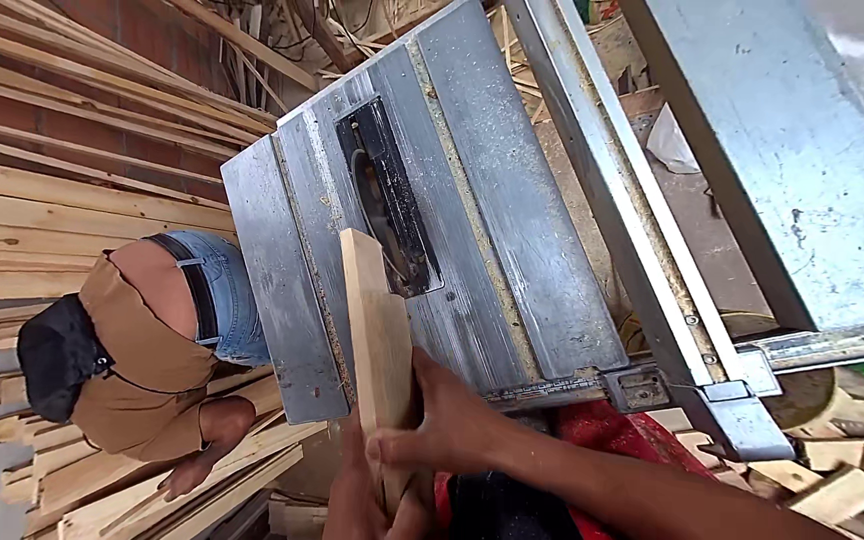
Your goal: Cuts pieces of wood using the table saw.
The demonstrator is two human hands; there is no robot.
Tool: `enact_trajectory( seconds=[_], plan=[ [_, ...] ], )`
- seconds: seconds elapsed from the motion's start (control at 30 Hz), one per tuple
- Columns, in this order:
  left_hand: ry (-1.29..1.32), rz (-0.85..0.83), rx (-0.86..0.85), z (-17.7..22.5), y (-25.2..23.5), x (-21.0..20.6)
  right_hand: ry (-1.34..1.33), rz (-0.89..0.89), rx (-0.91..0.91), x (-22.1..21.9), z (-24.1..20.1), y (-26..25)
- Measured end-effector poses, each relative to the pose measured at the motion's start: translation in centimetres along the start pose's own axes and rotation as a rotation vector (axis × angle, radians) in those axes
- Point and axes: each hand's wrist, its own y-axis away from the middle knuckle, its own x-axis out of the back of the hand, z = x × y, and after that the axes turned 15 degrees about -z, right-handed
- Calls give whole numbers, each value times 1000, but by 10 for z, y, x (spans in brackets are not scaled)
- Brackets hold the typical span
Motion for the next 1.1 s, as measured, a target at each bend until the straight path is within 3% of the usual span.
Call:
enact_trajectory(
  seconds=[0.1,0.2,0.33,0.5,0.6,0.67,0.8,0.93,1.03,1.1],
  plan=[
    [222,10,-168,-27,34,18,105,16,95,-17,-14,5],
    [764,-104,-343,-73,43,30,103,-44,145,-22,-14,-7],
    [1028,-257,-495,-95,43,19,32,-22,252,-32,-5,-13],
    [974,-185,-454,-113,44,5,36,44,226,-33,10,-11],
    [791,-64,-324,-101,22,0,65,116,237,-29,22,-10],
    [693,-30,-328,-105,5,-5,55,151,274,-28,32,-8],
    [609,-69,-439,-118,-27,-26,-123,223,369,-29,45,3],
    [388,-178,-314,-115,-42,-36,-96,407,428,-24,57,14],
    [193,-164,-199,-117,-38,-43,0,541,353,-28,62,19],
    [110,-111,-154,-125,-38,-33,142,662,192,-25,60,21]
  ],
)
